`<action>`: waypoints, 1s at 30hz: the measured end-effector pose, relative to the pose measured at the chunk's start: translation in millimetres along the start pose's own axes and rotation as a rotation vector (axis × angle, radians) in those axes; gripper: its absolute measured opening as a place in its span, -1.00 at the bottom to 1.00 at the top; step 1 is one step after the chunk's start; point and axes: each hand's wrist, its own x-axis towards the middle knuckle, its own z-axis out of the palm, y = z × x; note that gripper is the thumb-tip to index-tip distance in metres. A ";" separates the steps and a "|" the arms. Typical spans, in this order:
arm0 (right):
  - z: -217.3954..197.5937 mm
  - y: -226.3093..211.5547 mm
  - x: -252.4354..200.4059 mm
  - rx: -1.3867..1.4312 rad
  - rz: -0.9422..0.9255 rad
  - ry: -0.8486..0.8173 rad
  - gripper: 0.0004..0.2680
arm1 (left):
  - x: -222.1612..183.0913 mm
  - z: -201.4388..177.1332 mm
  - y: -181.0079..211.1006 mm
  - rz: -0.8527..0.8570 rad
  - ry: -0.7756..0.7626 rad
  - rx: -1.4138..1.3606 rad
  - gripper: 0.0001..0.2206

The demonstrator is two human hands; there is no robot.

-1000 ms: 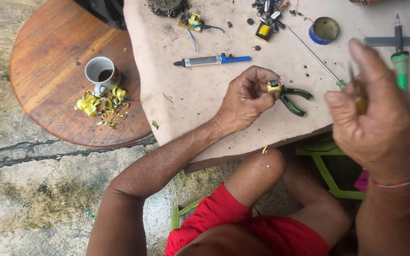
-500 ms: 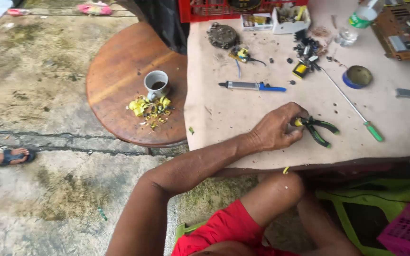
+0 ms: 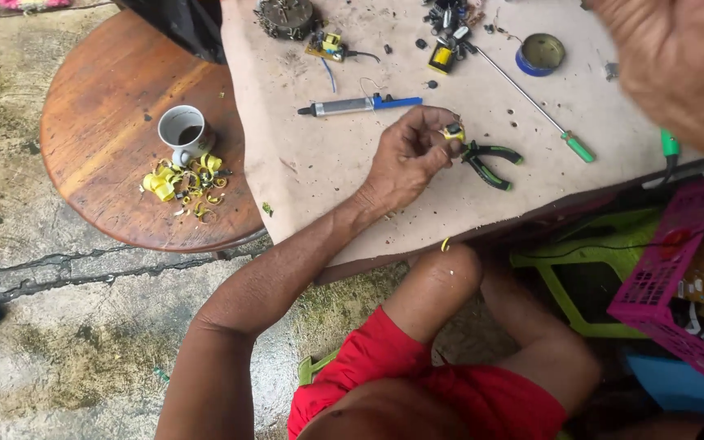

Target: Disassembling a small electronic transformer by removing tape and wires using a utility knife and pliers.

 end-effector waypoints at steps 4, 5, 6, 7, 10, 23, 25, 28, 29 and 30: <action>55.5 11.9 -60.2 0.125 0.264 -0.078 -0.54 | 8.8 0.6 34.6 -0.071 0.006 -0.252 -0.71; 76.2 13.2 -75.7 0.292 0.453 -0.152 -0.56 | 7.2 0.8 41.2 -0.090 0.023 -0.258 -0.74; 89.3 10.1 -86.0 0.292 0.462 -0.154 -0.56 | 5.4 2.7 42.1 -0.099 0.020 -0.261 -0.74; 102.4 6.3 -95.9 0.409 0.404 -0.060 -0.59 | 3.6 4.0 43.6 -0.094 0.002 -0.285 -0.73; 126.5 -4.0 -105.5 0.511 0.317 0.056 -0.63 | 3.1 4.9 49.4 -0.087 -0.017 -0.299 -0.73; 150.0 -21.1 -95.1 0.590 0.272 0.179 -0.66 | 0.4 8.4 45.1 0.040 -0.003 -0.254 -0.71; 150.7 -25.1 -93.5 0.608 0.274 0.201 -0.66 | 0.7 8.1 45.9 0.055 -0.002 -0.254 -0.71; 153.5 -27.5 -92.8 0.615 0.280 0.230 -0.67 | 2.2 7.3 47.0 0.072 0.000 -0.245 -0.71; 154.6 -27.6 -92.8 0.598 0.278 0.240 -0.68 | 3.2 7.0 47.3 0.081 -0.002 -0.239 -0.71; 155.8 -26.8 -92.5 0.598 0.276 0.243 -0.68 | 3.6 7.3 47.1 0.083 -0.004 -0.238 -0.71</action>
